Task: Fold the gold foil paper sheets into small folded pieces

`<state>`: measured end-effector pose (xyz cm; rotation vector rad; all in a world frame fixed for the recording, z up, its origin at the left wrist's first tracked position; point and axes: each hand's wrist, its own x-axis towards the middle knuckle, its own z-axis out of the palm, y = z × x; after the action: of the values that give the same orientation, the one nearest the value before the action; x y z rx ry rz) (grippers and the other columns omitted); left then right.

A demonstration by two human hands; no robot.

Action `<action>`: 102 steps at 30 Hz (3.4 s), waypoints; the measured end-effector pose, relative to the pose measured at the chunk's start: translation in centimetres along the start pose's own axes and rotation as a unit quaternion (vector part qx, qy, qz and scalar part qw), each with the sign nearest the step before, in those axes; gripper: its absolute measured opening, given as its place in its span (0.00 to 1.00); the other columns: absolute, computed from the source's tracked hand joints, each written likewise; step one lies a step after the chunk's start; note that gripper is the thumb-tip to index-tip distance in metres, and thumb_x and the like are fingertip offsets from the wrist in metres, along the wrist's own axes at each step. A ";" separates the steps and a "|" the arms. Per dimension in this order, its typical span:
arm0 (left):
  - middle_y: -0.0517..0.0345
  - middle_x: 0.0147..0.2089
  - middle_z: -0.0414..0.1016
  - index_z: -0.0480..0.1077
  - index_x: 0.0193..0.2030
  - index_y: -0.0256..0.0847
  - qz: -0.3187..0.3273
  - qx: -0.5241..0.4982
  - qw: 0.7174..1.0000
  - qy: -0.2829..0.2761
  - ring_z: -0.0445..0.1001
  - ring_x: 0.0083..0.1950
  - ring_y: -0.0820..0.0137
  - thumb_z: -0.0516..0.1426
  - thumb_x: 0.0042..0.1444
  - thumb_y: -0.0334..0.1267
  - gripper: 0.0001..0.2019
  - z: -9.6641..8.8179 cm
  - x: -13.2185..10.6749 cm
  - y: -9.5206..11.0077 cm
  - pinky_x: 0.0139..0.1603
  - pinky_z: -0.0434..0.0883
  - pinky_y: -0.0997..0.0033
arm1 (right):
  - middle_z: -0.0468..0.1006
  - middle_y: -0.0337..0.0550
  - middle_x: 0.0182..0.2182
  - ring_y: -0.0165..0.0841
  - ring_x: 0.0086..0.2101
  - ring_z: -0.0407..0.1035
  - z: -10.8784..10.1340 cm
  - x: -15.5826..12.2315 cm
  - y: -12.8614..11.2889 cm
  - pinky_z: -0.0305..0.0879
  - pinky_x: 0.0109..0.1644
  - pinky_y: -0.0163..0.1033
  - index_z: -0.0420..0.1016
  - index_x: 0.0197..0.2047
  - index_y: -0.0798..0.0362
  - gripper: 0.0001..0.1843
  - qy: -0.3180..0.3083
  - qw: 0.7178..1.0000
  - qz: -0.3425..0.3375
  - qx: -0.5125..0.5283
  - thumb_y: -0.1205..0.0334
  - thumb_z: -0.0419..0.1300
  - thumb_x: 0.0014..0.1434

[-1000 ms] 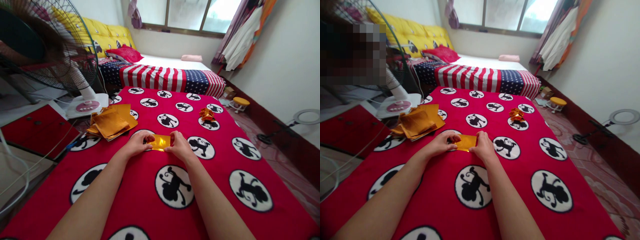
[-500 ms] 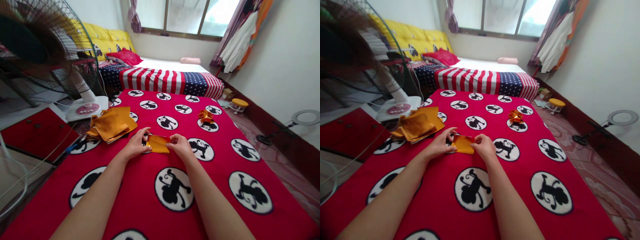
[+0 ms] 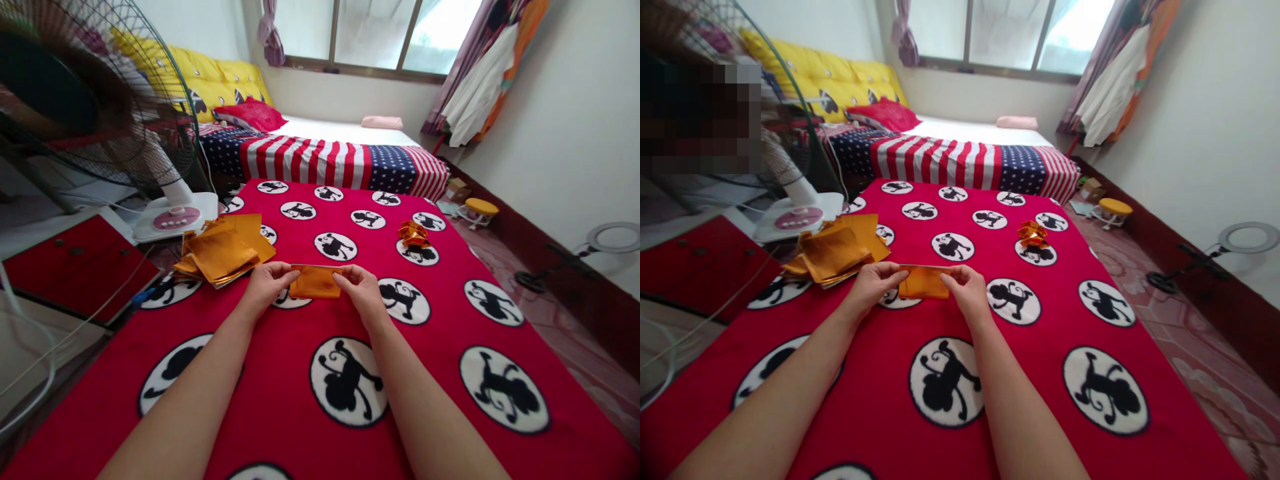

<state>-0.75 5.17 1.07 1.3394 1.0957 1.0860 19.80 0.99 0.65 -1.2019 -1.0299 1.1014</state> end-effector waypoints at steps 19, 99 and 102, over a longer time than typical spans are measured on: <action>0.59 0.20 0.72 0.77 0.26 0.34 0.006 0.031 0.999 0.014 0.61 0.20 0.79 0.68 0.38 0.56 0.23 0.0 -0.1 0.1 0.22 0.57 0.78 | 0.74 0.39 0.22 0.28 0.23 0.65 0.1 -0.2 0.4 0.61 0.28 0.33 0.75 0.27 0.55 0.16 0.025 0.999 -0.007 -0.028 0.50 0.69 0.46; 0.52 0.47 0.70 0.76 0.44 0.40 0.141 0.303 0.906 -0.260 0.71 0.47 0.65 0.65 0.46 0.33 0.16 -0.4 -0.3 0.9 0.51 0.70 0.67 | 0.79 0.38 0.22 0.32 0.25 0.69 -1.7 -1.1 -3.7 0.53 0.26 0.35 0.82 0.23 0.48 0.05 -0.119 0.844 0.102 -0.513 0.66 0.65 0.41; 0.53 0.46 0.70 0.75 0.44 0.40 0.141 0.309 0.904 -0.260 0.71 0.46 0.66 0.65 0.45 0.32 0.16 -0.4 -0.3 0.7 0.51 0.70 0.67 | 0.78 0.38 0.21 0.31 0.25 0.70 -2.8 -0.9 -4.8 0.53 0.26 0.34 0.81 0.24 0.50 0.05 -0.142 0.823 0.134 -0.533 0.67 0.64 0.40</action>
<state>-1.18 4.96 1.81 2.1956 0.8770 0.5089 22.78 -0.57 5.15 -2.1576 -1.8754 0.9074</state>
